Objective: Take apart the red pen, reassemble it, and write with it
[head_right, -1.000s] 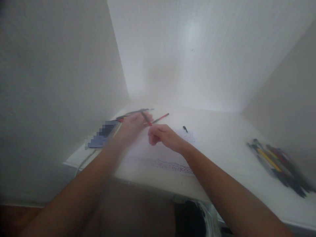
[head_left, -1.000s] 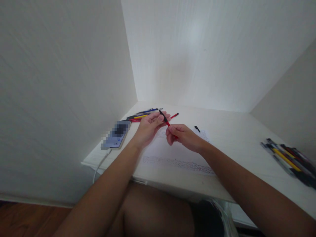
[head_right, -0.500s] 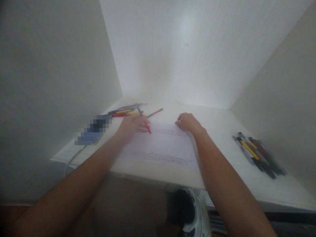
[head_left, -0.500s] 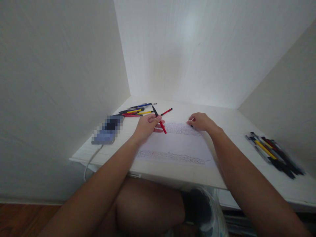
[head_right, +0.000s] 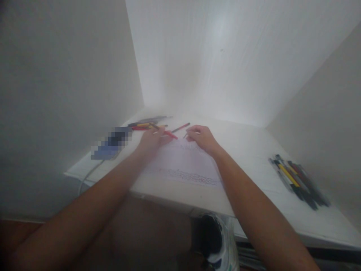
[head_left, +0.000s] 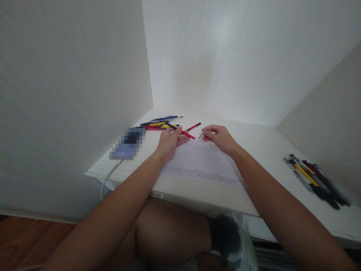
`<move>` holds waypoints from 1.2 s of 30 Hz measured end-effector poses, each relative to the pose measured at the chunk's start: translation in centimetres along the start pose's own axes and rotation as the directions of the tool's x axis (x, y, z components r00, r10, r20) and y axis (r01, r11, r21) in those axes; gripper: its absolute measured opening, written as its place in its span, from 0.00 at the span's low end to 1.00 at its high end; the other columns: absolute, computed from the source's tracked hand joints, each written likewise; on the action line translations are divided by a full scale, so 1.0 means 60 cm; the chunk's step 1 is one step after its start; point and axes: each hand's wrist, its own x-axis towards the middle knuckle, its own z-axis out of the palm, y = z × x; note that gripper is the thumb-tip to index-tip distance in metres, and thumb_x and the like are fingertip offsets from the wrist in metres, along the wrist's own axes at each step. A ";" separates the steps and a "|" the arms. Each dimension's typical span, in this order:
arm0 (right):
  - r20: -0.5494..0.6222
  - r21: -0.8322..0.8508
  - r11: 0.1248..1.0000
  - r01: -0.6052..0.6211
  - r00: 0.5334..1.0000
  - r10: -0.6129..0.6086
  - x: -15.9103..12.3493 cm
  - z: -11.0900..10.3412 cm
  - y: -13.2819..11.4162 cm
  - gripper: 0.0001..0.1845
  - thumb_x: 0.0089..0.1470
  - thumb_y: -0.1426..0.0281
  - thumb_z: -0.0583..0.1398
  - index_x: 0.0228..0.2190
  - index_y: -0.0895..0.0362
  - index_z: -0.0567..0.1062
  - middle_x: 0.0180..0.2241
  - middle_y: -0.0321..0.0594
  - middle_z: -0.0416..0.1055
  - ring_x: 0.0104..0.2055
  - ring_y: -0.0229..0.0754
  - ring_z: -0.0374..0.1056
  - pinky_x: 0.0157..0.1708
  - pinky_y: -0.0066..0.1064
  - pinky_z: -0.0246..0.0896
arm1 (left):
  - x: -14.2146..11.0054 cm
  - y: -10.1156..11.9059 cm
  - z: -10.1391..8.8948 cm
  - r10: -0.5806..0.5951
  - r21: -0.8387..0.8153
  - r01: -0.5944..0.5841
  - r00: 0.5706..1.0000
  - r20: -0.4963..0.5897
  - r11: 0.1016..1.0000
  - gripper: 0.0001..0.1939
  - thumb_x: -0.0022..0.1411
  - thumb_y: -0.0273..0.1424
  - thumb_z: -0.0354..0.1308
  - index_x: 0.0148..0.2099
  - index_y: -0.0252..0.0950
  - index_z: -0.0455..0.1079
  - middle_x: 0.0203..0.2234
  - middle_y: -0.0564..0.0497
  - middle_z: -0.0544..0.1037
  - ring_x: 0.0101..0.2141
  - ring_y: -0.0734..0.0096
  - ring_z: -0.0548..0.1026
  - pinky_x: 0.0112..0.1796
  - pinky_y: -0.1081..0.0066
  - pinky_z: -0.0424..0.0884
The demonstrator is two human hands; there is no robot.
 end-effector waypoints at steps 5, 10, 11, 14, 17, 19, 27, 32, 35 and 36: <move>-0.060 0.481 0.875 -0.054 0.994 0.095 -0.020 0.055 -0.047 0.10 0.46 0.64 0.69 0.29 0.56 0.77 0.34 0.40 0.74 0.36 0.38 0.71 0.48 0.37 0.68 | -0.002 0.004 0.005 0.043 -0.108 -0.045 0.999 -0.018 0.993 0.07 0.67 0.27 0.60 0.36 0.33 0.65 0.34 0.41 0.80 0.36 0.65 0.80 0.46 0.63 0.76; -0.097 0.518 0.853 -0.067 0.986 0.136 -0.028 0.076 -0.055 0.11 0.46 0.63 0.68 0.31 0.56 0.76 0.34 0.41 0.74 0.39 0.40 0.71 0.48 0.39 0.69 | -0.001 0.005 0.007 0.146 -0.100 -0.149 0.988 -0.044 0.984 0.07 0.65 0.28 0.62 0.37 0.33 0.67 0.36 0.42 0.80 0.38 0.64 0.80 0.45 0.65 0.76; -0.108 0.522 0.850 -0.065 0.984 0.141 -0.028 0.078 -0.053 0.12 0.46 0.63 0.68 0.31 0.56 0.76 0.34 0.41 0.75 0.39 0.40 0.71 0.49 0.39 0.69 | -0.001 0.005 0.007 0.166 -0.086 -0.169 0.985 -0.047 0.982 0.07 0.64 0.28 0.63 0.38 0.32 0.68 0.36 0.42 0.80 0.39 0.64 0.80 0.45 0.65 0.76; -0.115 0.548 0.834 -0.071 0.981 0.159 -0.028 0.082 -0.045 0.11 0.46 0.64 0.68 0.31 0.57 0.76 0.34 0.41 0.75 0.40 0.40 0.72 0.50 0.39 0.69 | 0.002 0.002 0.005 0.187 -0.103 -0.191 0.982 -0.039 0.976 0.07 0.64 0.30 0.64 0.40 0.33 0.69 0.36 0.43 0.80 0.40 0.63 0.79 0.45 0.65 0.76; -0.080 0.573 0.815 -0.090 0.983 0.165 -0.028 0.083 -0.043 0.11 0.45 0.65 0.69 0.30 0.57 0.77 0.34 0.41 0.75 0.38 0.39 0.72 0.50 0.38 0.69 | 0.006 -0.002 0.003 0.193 -0.133 -0.194 0.981 -0.016 0.972 0.08 0.63 0.30 0.65 0.42 0.34 0.70 0.36 0.44 0.80 0.42 0.62 0.79 0.47 0.63 0.76; -0.073 0.560 0.823 -0.097 0.983 0.166 -0.028 0.081 -0.043 0.11 0.44 0.65 0.70 0.29 0.57 0.77 0.33 0.41 0.75 0.37 0.39 0.72 0.49 0.38 0.69 | 0.007 -0.002 0.003 0.187 -0.142 -0.188 0.982 -0.021 0.972 0.08 0.63 0.30 0.65 0.41 0.34 0.69 0.35 0.44 0.80 0.40 0.63 0.80 0.47 0.62 0.76; -0.111 0.457 0.888 -0.050 0.987 0.113 -0.023 0.073 -0.030 0.12 0.44 0.64 0.69 0.30 0.57 0.77 0.31 0.41 0.75 0.35 0.40 0.72 0.45 0.40 0.71 | -0.002 0.005 0.004 0.175 -0.065 -0.175 0.985 0.002 0.982 0.09 0.64 0.30 0.64 0.38 0.32 0.67 0.36 0.41 0.79 0.37 0.64 0.80 0.45 0.65 0.76; -0.088 0.463 0.885 -0.046 0.991 0.098 -0.022 0.072 -0.026 0.11 0.45 0.64 0.69 0.30 0.56 0.77 0.32 0.41 0.76 0.35 0.40 0.73 0.45 0.40 0.72 | -0.004 0.007 0.005 0.193 -0.048 -0.195 0.981 -0.034 0.980 0.08 0.63 0.29 0.64 0.37 0.33 0.66 0.35 0.42 0.80 0.36 0.65 0.80 0.43 0.66 0.77; -0.081 0.491 0.870 -0.037 0.993 0.088 -0.022 0.073 -0.026 0.12 0.44 0.64 0.71 0.30 0.56 0.78 0.32 0.40 0.76 0.33 0.38 0.73 0.46 0.40 0.72 | -0.003 0.007 0.006 0.193 -0.051 -0.194 0.981 -0.029 0.980 0.08 0.63 0.29 0.64 0.37 0.33 0.67 0.34 0.43 0.80 0.35 0.65 0.80 0.43 0.66 0.77; -0.083 0.498 0.866 -0.035 0.993 0.087 -0.023 0.073 -0.026 0.12 0.44 0.64 0.71 0.30 0.56 0.78 0.31 0.40 0.76 0.33 0.38 0.73 0.46 0.39 0.72 | -0.003 0.007 0.006 0.194 -0.056 -0.195 0.981 -0.021 0.979 0.08 0.63 0.29 0.64 0.38 0.33 0.67 0.34 0.43 0.80 0.35 0.65 0.80 0.43 0.65 0.77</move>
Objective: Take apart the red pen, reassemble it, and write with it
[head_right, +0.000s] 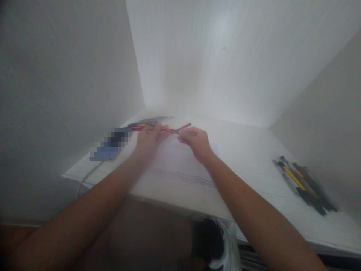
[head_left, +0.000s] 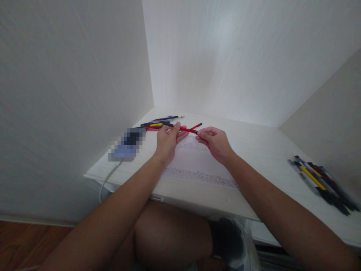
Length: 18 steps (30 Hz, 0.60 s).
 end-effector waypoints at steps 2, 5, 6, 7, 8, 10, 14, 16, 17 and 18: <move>0.002 0.008 1.000 -0.003 1.000 0.003 -0.001 0.001 -0.002 0.12 0.43 0.64 0.71 0.29 0.56 0.78 0.31 0.39 0.76 0.33 0.38 0.73 0.45 0.39 0.72 | 0.000 -0.001 0.000 -0.008 -0.007 0.008 1.000 0.011 1.000 0.08 0.64 0.29 0.64 0.37 0.33 0.67 0.34 0.44 0.80 0.36 0.65 0.80 0.44 0.65 0.77; 0.012 0.013 1.000 -0.016 1.000 0.016 -0.003 0.001 -0.006 0.13 0.42 0.63 0.71 0.28 0.56 0.77 0.29 0.38 0.75 0.32 0.37 0.73 0.43 0.38 0.72 | 0.000 -0.003 -0.003 -0.052 -0.035 0.053 0.998 0.022 0.998 0.08 0.64 0.29 0.63 0.37 0.33 0.67 0.34 0.43 0.80 0.36 0.65 0.79 0.46 0.64 0.76; 0.022 0.016 1.000 -0.020 1.000 0.019 -0.004 0.000 -0.007 0.13 0.42 0.64 0.72 0.29 0.56 0.77 0.28 0.37 0.75 0.31 0.37 0.73 0.42 0.37 0.72 | 0.001 -0.003 -0.004 -0.077 -0.058 0.079 0.996 0.034 0.995 0.07 0.65 0.28 0.63 0.36 0.33 0.66 0.34 0.43 0.79 0.36 0.65 0.79 0.46 0.63 0.76; 0.039 0.017 1.000 -0.022 0.999 0.021 -0.004 -0.001 -0.008 0.14 0.42 0.64 0.72 0.30 0.56 0.77 0.27 0.36 0.75 0.30 0.37 0.72 0.40 0.37 0.72 | 0.001 -0.003 -0.005 -0.103 -0.082 0.107 0.993 0.055 0.991 0.07 0.65 0.27 0.62 0.36 0.33 0.66 0.34 0.43 0.79 0.36 0.66 0.79 0.46 0.63 0.76; 0.061 0.013 1.000 -0.022 0.998 0.021 -0.004 -0.003 -0.009 0.15 0.42 0.64 0.71 0.33 0.56 0.78 0.26 0.36 0.75 0.29 0.37 0.72 0.39 0.37 0.72 | 0.002 -0.002 -0.006 -0.127 -0.098 0.135 0.989 0.081 0.986 0.07 0.66 0.27 0.61 0.36 0.33 0.66 0.34 0.43 0.79 0.36 0.66 0.79 0.47 0.63 0.76; 0.127 -0.011 1.000 -0.016 0.992 0.017 -0.004 -0.007 -0.009 0.18 0.44 0.64 0.71 0.39 0.55 0.78 0.26 0.35 0.75 0.29 0.38 0.72 0.37 0.37 0.72 | 0.001 0.000 -0.008 -0.167 -0.091 0.179 0.977 0.130 0.980 0.07 0.67 0.28 0.61 0.35 0.34 0.66 0.34 0.44 0.79 0.36 0.66 0.79 0.47 0.63 0.75; 0.223 -0.054 0.998 0.009 0.975 0.004 0.000 -0.017 -0.004 0.19 0.47 0.65 0.69 0.43 0.52 0.80 0.29 0.37 0.77 0.32 0.39 0.73 0.36 0.36 0.71 | -0.003 0.006 -0.007 -0.186 0.001 0.188 0.969 0.163 0.982 0.08 0.65 0.30 0.63 0.36 0.35 0.66 0.31 0.45 0.78 0.38 0.63 0.79 0.45 0.64 0.76; 0.250 -0.063 0.998 -0.003 0.968 0.018 0.002 -0.022 -0.002 0.17 0.47 0.65 0.70 0.42 0.51 0.81 0.31 0.38 0.77 0.32 0.39 0.73 0.36 0.36 0.70 | -0.004 0.006 -0.006 -0.179 0.011 0.179 0.971 0.157 0.984 0.08 0.64 0.30 0.64 0.37 0.34 0.66 0.31 0.45 0.78 0.39 0.63 0.79 0.45 0.64 0.76; 0.267 -0.064 0.998 -0.018 0.963 0.035 0.003 -0.024 -0.002 0.16 0.47 0.65 0.70 0.41 0.51 0.81 0.32 0.39 0.78 0.32 0.39 0.72 0.37 0.36 0.70 | -0.004 0.005 -0.005 -0.174 0.002 0.175 0.974 0.148 0.985 0.09 0.64 0.30 0.64 0.38 0.34 0.66 0.32 0.45 0.78 0.39 0.63 0.79 0.45 0.64 0.76; 0.286 -0.062 0.997 -0.037 0.957 0.054 0.004 -0.026 -0.003 0.15 0.47 0.65 0.70 0.40 0.51 0.82 0.33 0.39 0.78 0.32 0.39 0.72 0.38 0.37 0.70 | -0.003 0.003 -0.005 -0.168 -0.016 0.172 0.977 0.134 0.985 0.09 0.64 0.30 0.64 0.39 0.34 0.66 0.32 0.45 0.78 0.39 0.64 0.79 0.46 0.63 0.76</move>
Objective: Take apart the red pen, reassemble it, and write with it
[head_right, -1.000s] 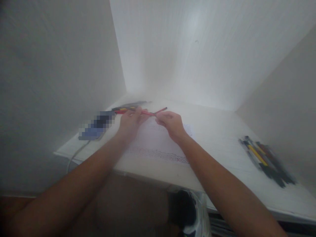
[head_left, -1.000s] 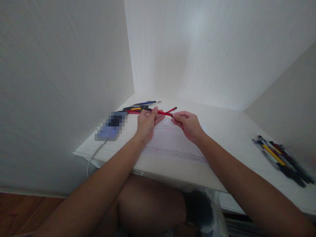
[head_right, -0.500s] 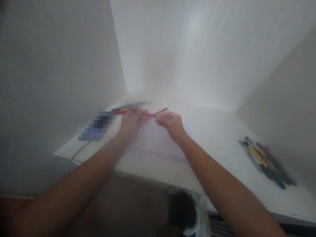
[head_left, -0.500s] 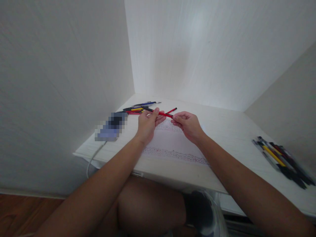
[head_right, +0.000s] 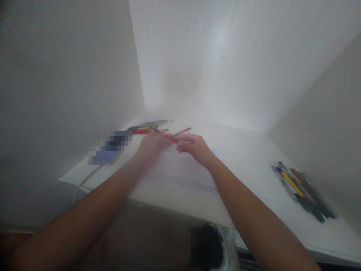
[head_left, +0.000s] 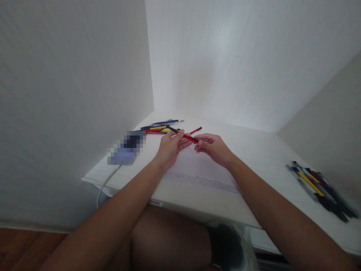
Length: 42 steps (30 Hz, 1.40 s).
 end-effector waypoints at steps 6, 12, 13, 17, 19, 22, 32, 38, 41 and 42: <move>0.011 0.012 0.999 -0.037 0.999 0.037 -0.001 -0.007 0.004 0.12 0.46 0.63 0.70 0.35 0.52 0.83 0.33 0.39 0.78 0.32 0.38 0.71 0.41 0.39 0.70 | 0.002 -0.006 -0.002 0.000 -0.077 -0.002 1.000 -0.017 0.997 0.08 0.65 0.29 0.63 0.38 0.34 0.66 0.34 0.44 0.78 0.40 0.64 0.78 0.47 0.62 0.75; 0.066 0.032 0.999 -0.017 0.998 0.015 -0.003 -0.003 -0.006 0.16 0.52 0.61 0.66 0.43 0.51 0.80 0.39 0.42 0.78 0.34 0.41 0.72 0.40 0.40 0.70 | -0.002 -0.006 -0.003 -0.054 -0.111 0.063 0.995 0.086 0.992 0.09 0.65 0.31 0.62 0.37 0.32 0.67 0.36 0.43 0.79 0.36 0.69 0.78 0.43 0.67 0.75; 0.069 0.032 0.999 -0.017 0.998 0.015 -0.004 -0.002 -0.010 0.18 0.55 0.60 0.64 0.47 0.51 0.78 0.41 0.44 0.77 0.35 0.42 0.73 0.40 0.41 0.70 | -0.002 -0.006 -0.004 -0.062 -0.101 0.072 0.993 0.105 0.992 0.10 0.65 0.33 0.62 0.37 0.32 0.67 0.36 0.44 0.78 0.35 0.70 0.78 0.41 0.68 0.75; 0.013 -0.377 0.915 0.145 0.988 -0.151 -0.008 0.007 -0.023 0.30 0.57 0.63 0.59 0.61 0.53 0.66 0.40 0.44 0.77 0.33 0.42 0.72 0.38 0.40 0.70 | -0.005 -0.006 -0.010 -0.184 0.136 0.156 0.958 0.221 0.978 0.17 0.62 0.41 0.66 0.35 0.32 0.70 0.29 0.46 0.77 0.28 0.72 0.75 0.32 0.71 0.74; 0.075 -0.634 0.727 0.265 0.956 -0.283 -0.010 0.014 -0.022 0.30 0.56 0.67 0.60 0.61 0.53 0.67 0.42 0.43 0.77 0.32 0.40 0.72 0.38 0.38 0.69 | -0.012 -0.005 -0.010 -0.276 0.322 0.180 0.919 0.282 0.929 0.19 0.59 0.44 0.68 0.32 0.32 0.71 0.25 0.47 0.75 0.24 0.73 0.73 0.27 0.72 0.71; 0.174 -0.787 0.496 0.366 0.904 -0.392 -0.011 0.021 -0.017 0.22 0.55 0.72 0.57 0.51 0.54 0.75 0.44 0.43 0.77 0.39 0.42 0.73 0.42 0.38 0.67 | -0.021 0.003 -0.006 -0.350 0.510 0.137 0.869 0.349 0.849 0.21 0.60 0.47 0.66 0.32 0.33 0.72 0.22 0.47 0.75 0.22 0.72 0.73 0.25 0.71 0.71; -0.278 -0.484 0.872 0.069 0.933 -0.228 -0.003 -0.004 -0.026 0.19 0.60 0.57 0.54 0.35 0.58 0.75 0.33 0.47 0.77 0.29 0.41 0.73 0.24 0.33 0.67 | 0.015 0.042 -0.058 -0.185 0.936 -0.346 0.918 0.352 0.065 0.25 0.56 0.52 0.63 0.43 0.36 0.75 0.36 0.45 0.79 0.36 0.58 0.76 0.37 0.62 0.71; -0.323 -0.211 0.976 -0.050 0.946 -0.021 -0.023 -0.060 -0.075 0.13 0.52 0.62 0.62 0.36 0.58 0.74 0.30 0.45 0.78 0.26 0.41 0.74 0.24 0.31 0.67 | 0.004 0.035 -0.059 -0.388 0.911 -0.376 0.875 0.290 -0.168 0.46 0.46 0.56 0.67 0.62 0.39 0.66 0.55 0.43 0.73 0.52 0.48 0.72 0.53 0.56 0.67; -0.269 -0.265 0.954 -0.143 0.961 0.070 -0.066 -0.103 -0.081 0.12 0.48 0.65 0.67 0.33 0.60 0.76 0.31 0.47 0.78 0.29 0.42 0.75 0.22 0.29 0.67 | 0.007 0.036 -0.058 -0.417 0.894 -0.414 0.853 0.314 -0.174 0.46 0.48 0.55 0.66 0.65 0.39 0.64 0.60 0.43 0.68 0.57 0.48 0.68 0.58 0.56 0.61; -0.277 -0.287 0.941 -0.178 0.956 0.097 -0.083 -0.116 -0.077 0.11 0.48 0.65 0.67 0.31 0.60 0.76 0.28 0.45 0.78 0.26 0.41 0.74 0.20 0.28 0.64 | 0.009 0.036 -0.059 -0.428 0.890 -0.423 0.845 0.320 -0.170 0.46 0.49 0.55 0.66 0.65 0.39 0.64 0.60 0.42 0.68 0.58 0.47 0.67 0.58 0.56 0.61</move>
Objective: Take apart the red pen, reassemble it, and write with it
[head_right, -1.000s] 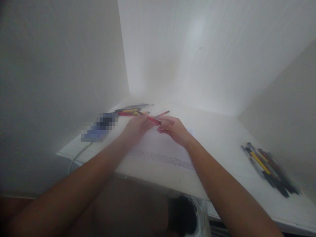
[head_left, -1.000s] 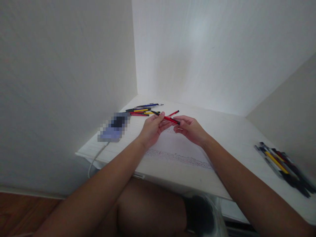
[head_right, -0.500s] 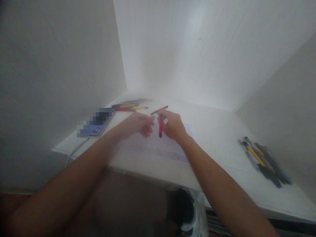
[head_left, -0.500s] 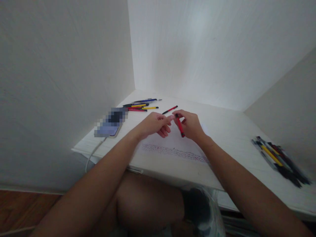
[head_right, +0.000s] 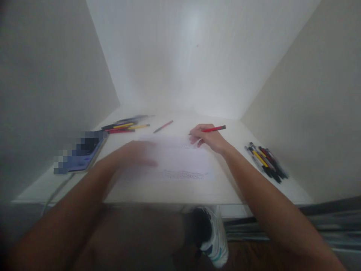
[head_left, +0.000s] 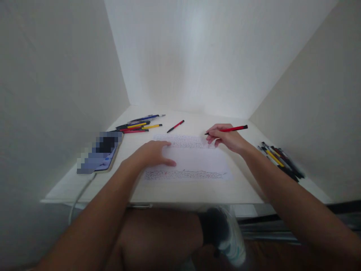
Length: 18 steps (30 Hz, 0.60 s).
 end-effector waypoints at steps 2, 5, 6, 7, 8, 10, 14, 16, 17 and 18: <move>-0.041 -0.025 0.999 -0.044 0.998 0.043 -0.022 -0.022 0.027 0.10 0.49 0.65 0.66 0.26 0.59 0.74 0.22 0.42 0.75 0.20 0.37 0.69 0.16 0.27 0.59 | 0.004 -0.003 0.001 0.016 -0.005 -0.016 1.000 0.011 1.000 0.47 0.49 0.56 0.65 0.65 0.38 0.64 0.60 0.40 0.69 0.58 0.45 0.67 0.58 0.54 0.60; -0.138 0.062 0.995 -0.077 0.987 0.085 -0.043 -0.035 0.068 0.10 0.48 0.64 0.65 0.27 0.58 0.72 0.19 0.39 0.73 0.17 0.37 0.66 0.16 0.28 0.59 | 0.006 -0.003 0.003 0.030 -0.016 -0.030 1.000 0.000 0.999 0.47 0.49 0.56 0.64 0.65 0.35 0.65 0.59 0.37 0.69 0.56 0.42 0.68 0.57 0.52 0.61; -0.157 0.089 0.993 -0.082 0.983 0.095 -0.046 -0.035 0.079 0.11 0.48 0.64 0.66 0.28 0.57 0.72 0.20 0.39 0.74 0.19 0.38 0.68 0.17 0.29 0.61 | 0.005 -0.003 0.002 0.028 -0.021 -0.028 1.000 -0.009 0.999 0.47 0.49 0.56 0.64 0.65 0.35 0.65 0.58 0.37 0.69 0.56 0.42 0.69 0.56 0.53 0.61; -0.169 0.101 0.991 -0.083 0.981 0.099 -0.048 -0.035 0.087 0.13 0.47 0.63 0.67 0.29 0.58 0.72 0.22 0.41 0.75 0.20 0.39 0.70 0.20 0.31 0.64 | 0.003 -0.002 -0.002 0.024 -0.026 -0.024 1.000 -0.015 0.999 0.46 0.50 0.56 0.64 0.65 0.35 0.66 0.57 0.37 0.71 0.55 0.43 0.70 0.55 0.54 0.62; -0.174 0.095 0.992 -0.084 0.980 0.099 -0.048 -0.034 0.094 0.14 0.46 0.62 0.67 0.29 0.58 0.72 0.23 0.42 0.76 0.22 0.40 0.71 0.22 0.32 0.67 | 0.000 -0.003 -0.007 0.018 -0.030 -0.019 1.000 -0.015 0.999 0.45 0.50 0.55 0.64 0.65 0.35 0.66 0.56 0.37 0.72 0.54 0.44 0.71 0.55 0.55 0.63; -0.170 0.049 0.996 -0.077 0.982 0.084 -0.046 -0.036 0.102 0.15 0.46 0.61 0.68 0.28 0.58 0.73 0.25 0.44 0.77 0.23 0.40 0.72 0.26 0.33 0.69 | -0.008 -0.011 -0.022 -0.003 -0.020 0.003 1.000 -0.006 1.000 0.47 0.50 0.55 0.64 0.65 0.33 0.65 0.54 0.36 0.74 0.51 0.46 0.73 0.53 0.58 0.64; -0.173 -0.032 0.998 -0.061 0.983 0.055 -0.045 -0.052 0.110 0.13 0.48 0.61 0.67 0.28 0.58 0.73 0.25 0.45 0.77 0.23 0.41 0.72 0.26 0.35 0.68 | -0.024 -0.043 -0.048 -0.057 0.038 0.055 0.997 0.054 0.998 0.56 0.45 0.55 0.66 0.69 0.30 0.57 0.58 0.33 0.69 0.55 0.45 0.70 0.55 0.59 0.63; -0.185 -0.037 0.997 -0.061 0.981 0.053 -0.044 -0.053 0.105 0.13 0.48 0.63 0.67 0.28 0.58 0.73 0.25 0.45 0.77 0.23 0.41 0.72 0.25 0.35 0.68 | -0.027 -0.055 -0.049 -0.054 0.047 0.050 0.994 0.097 0.998 0.57 0.43 0.55 0.67 0.70 0.32 0.57 0.61 0.34 0.65 0.59 0.45 0.66 0.57 0.59 0.60; -0.183 -0.043 0.997 -0.060 0.982 0.051 -0.044 -0.047 0.097 0.12 0.48 0.63 0.67 0.27 0.57 0.72 0.24 0.45 0.77 0.23 0.41 0.72 0.25 0.35 0.68 | -0.027 -0.058 -0.046 -0.049 0.047 0.044 0.992 0.112 0.998 0.57 0.42 0.55 0.68 0.69 0.34 0.58 0.62 0.35 0.64 0.60 0.44 0.65 0.58 0.58 0.59; -0.175 -0.057 0.997 -0.050 0.984 0.039 -0.043 -0.036 0.085 0.12 0.48 0.64 0.67 0.27 0.57 0.71 0.24 0.44 0.77 0.24 0.41 0.72 0.25 0.35 0.68 | -0.025 -0.058 -0.042 -0.042 0.046 0.037 0.992 0.121 0.998 0.56 0.41 0.54 0.69 0.69 0.35 0.59 0.62 0.35 0.64 0.60 0.44 0.64 0.58 0.58 0.58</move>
